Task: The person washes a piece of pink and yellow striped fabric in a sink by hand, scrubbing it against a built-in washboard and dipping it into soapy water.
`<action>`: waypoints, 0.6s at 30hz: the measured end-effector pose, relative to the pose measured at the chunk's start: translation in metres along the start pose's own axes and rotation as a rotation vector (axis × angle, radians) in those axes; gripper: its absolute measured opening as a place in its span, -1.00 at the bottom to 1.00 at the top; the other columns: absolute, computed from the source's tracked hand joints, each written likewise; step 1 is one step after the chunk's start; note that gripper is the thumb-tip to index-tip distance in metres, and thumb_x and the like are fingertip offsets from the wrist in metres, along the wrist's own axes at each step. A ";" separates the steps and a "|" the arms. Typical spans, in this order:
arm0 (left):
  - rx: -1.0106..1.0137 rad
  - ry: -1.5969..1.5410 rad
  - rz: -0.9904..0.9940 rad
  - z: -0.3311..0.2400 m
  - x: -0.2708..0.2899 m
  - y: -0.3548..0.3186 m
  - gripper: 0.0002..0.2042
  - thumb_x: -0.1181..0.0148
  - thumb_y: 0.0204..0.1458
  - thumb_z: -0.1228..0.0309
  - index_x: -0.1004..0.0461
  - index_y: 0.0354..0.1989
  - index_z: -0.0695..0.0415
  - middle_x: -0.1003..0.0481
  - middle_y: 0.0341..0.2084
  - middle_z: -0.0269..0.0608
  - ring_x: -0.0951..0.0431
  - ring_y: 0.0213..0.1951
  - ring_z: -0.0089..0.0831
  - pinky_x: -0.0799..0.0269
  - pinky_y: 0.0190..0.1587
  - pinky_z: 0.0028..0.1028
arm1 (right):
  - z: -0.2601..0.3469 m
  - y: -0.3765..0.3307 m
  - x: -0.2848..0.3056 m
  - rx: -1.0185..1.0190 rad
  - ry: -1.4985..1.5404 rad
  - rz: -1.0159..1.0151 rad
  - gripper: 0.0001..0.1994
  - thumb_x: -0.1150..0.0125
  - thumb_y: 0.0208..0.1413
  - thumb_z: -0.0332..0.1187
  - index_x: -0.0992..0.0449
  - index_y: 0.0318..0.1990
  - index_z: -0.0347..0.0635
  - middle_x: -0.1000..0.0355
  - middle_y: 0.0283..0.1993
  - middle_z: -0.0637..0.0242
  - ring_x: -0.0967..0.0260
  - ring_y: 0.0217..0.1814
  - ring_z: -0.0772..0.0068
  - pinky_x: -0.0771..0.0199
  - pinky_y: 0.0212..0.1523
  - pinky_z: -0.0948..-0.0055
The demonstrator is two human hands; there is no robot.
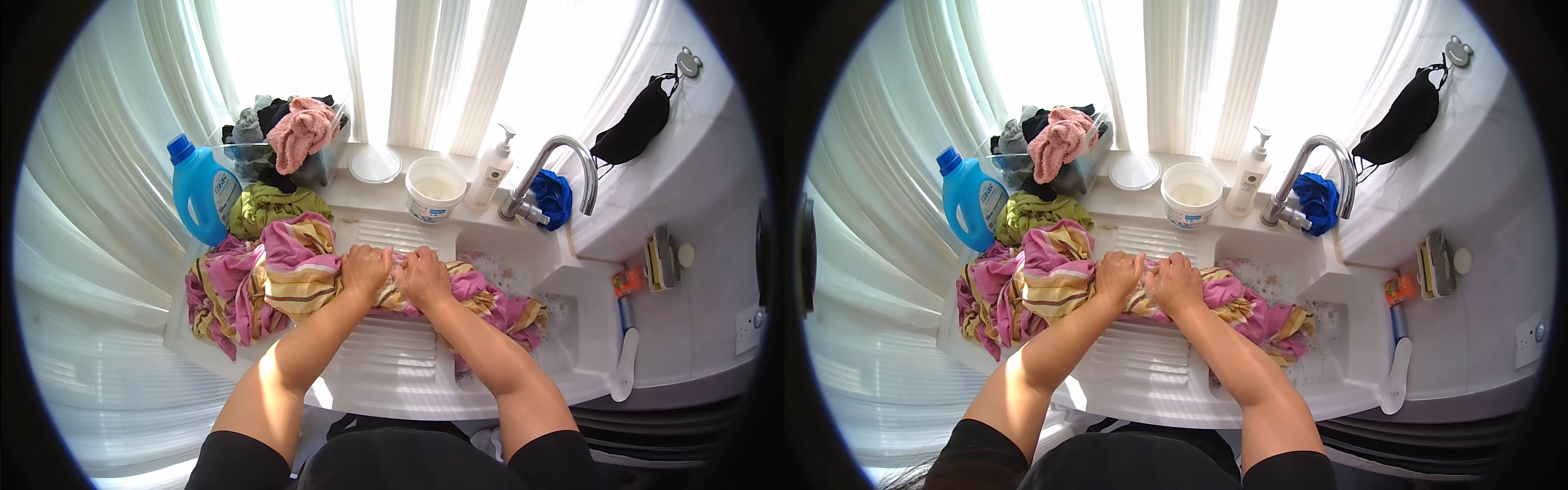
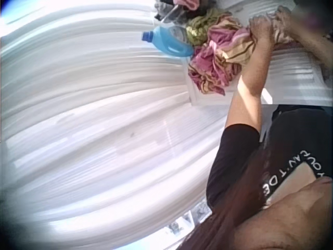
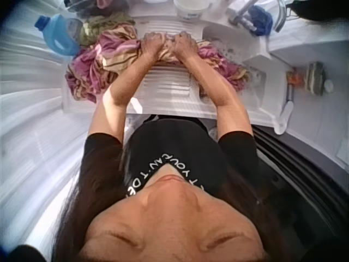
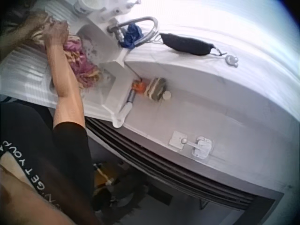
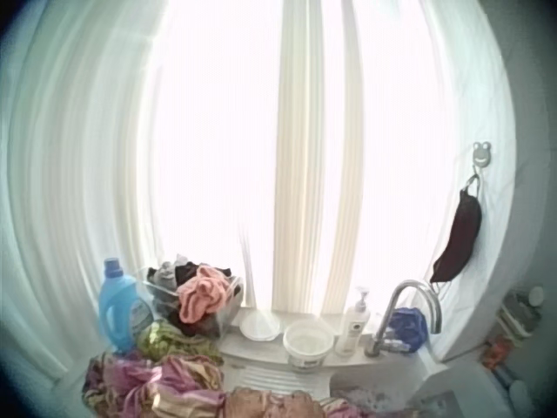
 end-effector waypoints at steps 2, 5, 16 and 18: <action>-0.033 0.062 -0.044 -0.008 0.015 0.010 -0.69 0.05 0.21 0.15 -0.58 -0.27 0.06 -0.56 -0.20 -0.11 -0.50 -0.08 -0.05 -0.31 -0.06 0.07 | 0.004 0.011 0.009 -0.023 -0.044 0.001 -0.68 -0.12 0.05 -0.15 -0.52 -0.22 -0.24 -0.52 -0.16 0.04 -0.44 -0.07 -0.04 -0.32 -0.10 -0.04; -0.214 -0.019 0.130 -0.009 0.020 -0.026 -0.72 0.00 0.19 0.17 -0.58 -0.13 0.01 -0.55 -0.12 -0.07 -0.49 0.00 -0.07 -0.23 0.04 0.16 | 0.019 -0.012 0.007 0.029 -0.013 0.428 -0.67 -0.12 0.03 -0.18 -0.51 -0.18 -0.26 -0.52 -0.14 0.03 -0.45 -0.09 -0.02 -0.31 -0.10 -0.01; -0.268 -0.084 -0.393 0.015 -0.022 -0.007 -0.71 -0.20 0.02 0.19 -0.52 -0.66 0.07 -0.49 -0.53 -0.14 -0.51 -0.38 -0.13 -0.39 -0.45 -0.12 | 0.007 -0.006 -0.004 0.057 0.050 0.130 -0.64 -0.07 0.09 -0.06 -0.53 -0.27 -0.21 -0.46 -0.04 0.03 -0.41 0.00 0.03 -0.37 -0.06 0.00; -0.115 -0.052 -0.373 -0.010 0.007 0.019 -0.67 -0.14 0.10 0.13 -0.58 -0.54 0.11 -0.56 -0.42 -0.13 -0.54 -0.32 -0.07 -0.41 -0.21 -0.01 | -0.006 0.003 0.007 0.071 -0.062 -0.176 -0.68 -0.04 0.11 -0.10 -0.54 -0.30 -0.19 -0.50 -0.11 0.03 -0.44 -0.06 -0.02 -0.41 -0.13 -0.01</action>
Point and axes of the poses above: each hand's wrist, its own y-axis towards the middle knuckle, its own x-axis out of the back of the hand, z = x × y, the point moved 7 cm from there along y, towards the middle knuckle
